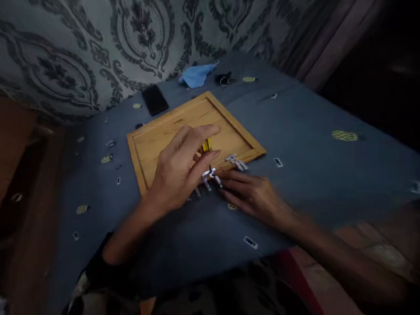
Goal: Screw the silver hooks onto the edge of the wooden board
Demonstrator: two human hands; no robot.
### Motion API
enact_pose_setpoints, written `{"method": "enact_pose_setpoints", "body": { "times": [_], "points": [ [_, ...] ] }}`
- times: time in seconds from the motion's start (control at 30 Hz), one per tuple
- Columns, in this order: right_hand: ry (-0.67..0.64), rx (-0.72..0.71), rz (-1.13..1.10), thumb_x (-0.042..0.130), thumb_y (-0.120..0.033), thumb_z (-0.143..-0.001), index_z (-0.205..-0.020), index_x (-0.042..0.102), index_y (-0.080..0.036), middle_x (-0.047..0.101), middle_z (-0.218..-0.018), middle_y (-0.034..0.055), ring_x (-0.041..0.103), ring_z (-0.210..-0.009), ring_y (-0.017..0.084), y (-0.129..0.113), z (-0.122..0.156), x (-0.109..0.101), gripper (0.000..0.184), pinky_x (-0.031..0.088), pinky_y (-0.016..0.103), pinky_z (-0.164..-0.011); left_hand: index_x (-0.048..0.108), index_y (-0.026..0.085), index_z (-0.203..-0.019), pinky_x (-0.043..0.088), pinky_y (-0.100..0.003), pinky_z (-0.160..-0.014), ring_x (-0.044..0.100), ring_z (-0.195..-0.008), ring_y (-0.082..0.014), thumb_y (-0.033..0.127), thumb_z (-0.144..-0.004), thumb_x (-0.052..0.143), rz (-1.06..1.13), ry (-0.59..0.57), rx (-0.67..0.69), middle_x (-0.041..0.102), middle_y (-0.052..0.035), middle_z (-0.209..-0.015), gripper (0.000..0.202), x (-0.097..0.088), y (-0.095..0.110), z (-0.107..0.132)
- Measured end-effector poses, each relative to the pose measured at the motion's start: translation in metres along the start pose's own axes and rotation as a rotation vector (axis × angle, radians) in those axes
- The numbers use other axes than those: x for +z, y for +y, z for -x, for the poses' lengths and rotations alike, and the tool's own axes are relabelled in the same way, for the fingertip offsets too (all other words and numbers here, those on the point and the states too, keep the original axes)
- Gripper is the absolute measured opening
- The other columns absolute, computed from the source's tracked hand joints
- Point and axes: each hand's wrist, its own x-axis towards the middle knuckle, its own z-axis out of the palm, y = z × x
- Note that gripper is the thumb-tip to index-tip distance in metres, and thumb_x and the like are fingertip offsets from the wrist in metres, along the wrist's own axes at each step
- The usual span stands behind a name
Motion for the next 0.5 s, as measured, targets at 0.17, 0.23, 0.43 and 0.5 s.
{"method": "enact_pose_setpoints", "body": {
  "times": [0.17, 0.23, 0.43, 0.5],
  "points": [
    [-0.001, 0.002, -0.018, 0.053, -0.019, -0.099, -0.107, 0.075, -0.017, 0.076, -0.121, 0.0102, 0.078, -0.098, 0.020, 0.002, -0.002, 0.002, 0.023, 0.065, 0.030, -0.081, 0.061, 0.021, -0.125, 0.061, -0.028, -0.084, 0.068, -0.106, -0.0169, 0.017, -0.099, 0.056, -0.005, -0.044, -0.005, 0.069, -0.0045, -0.119, 0.027, -0.004, 0.000, -0.002],
    [0.016, -0.009, -0.018, 0.053, -0.019, -0.099, -0.105, 0.075, -0.016, 0.077, -0.119, 0.0104, 0.078, -0.095, 0.021, 0.001, -0.002, 0.002, 0.023, 0.066, 0.031, -0.078, 0.060, 0.022, -0.125, 0.061, -0.029, -0.085, 0.069, -0.103, -0.0162, 0.016, -0.099, 0.055, 0.026, -0.074, -0.016, 0.069, -0.0038, -0.118, 0.028, -0.007, 0.001, -0.003],
    [0.036, -0.016, -0.007, 0.053, -0.019, -0.100, -0.105, 0.076, -0.016, 0.076, -0.121, 0.0102, 0.078, -0.095, 0.020, 0.000, -0.003, 0.002, 0.024, 0.066, 0.031, -0.078, 0.062, 0.021, -0.113, 0.060, -0.026, -0.080, 0.069, -0.092, -0.0132, 0.015, -0.093, 0.062, 0.158, -0.025, -0.110, 0.070, -0.0017, -0.109, 0.021, -0.021, 0.000, -0.008],
    [0.044, -0.022, 0.007, 0.053, -0.020, -0.100, -0.107, 0.076, -0.016, 0.077, -0.120, 0.0097, 0.078, -0.095, 0.020, 0.001, -0.002, 0.003, 0.024, 0.067, 0.031, -0.076, 0.062, 0.021, -0.104, 0.060, -0.026, -0.077, 0.069, -0.086, -0.0129, 0.020, -0.091, 0.066, 0.208, 0.019, -0.190, 0.069, -0.0005, -0.101, 0.014, -0.023, -0.008, -0.010]
  ]
}}
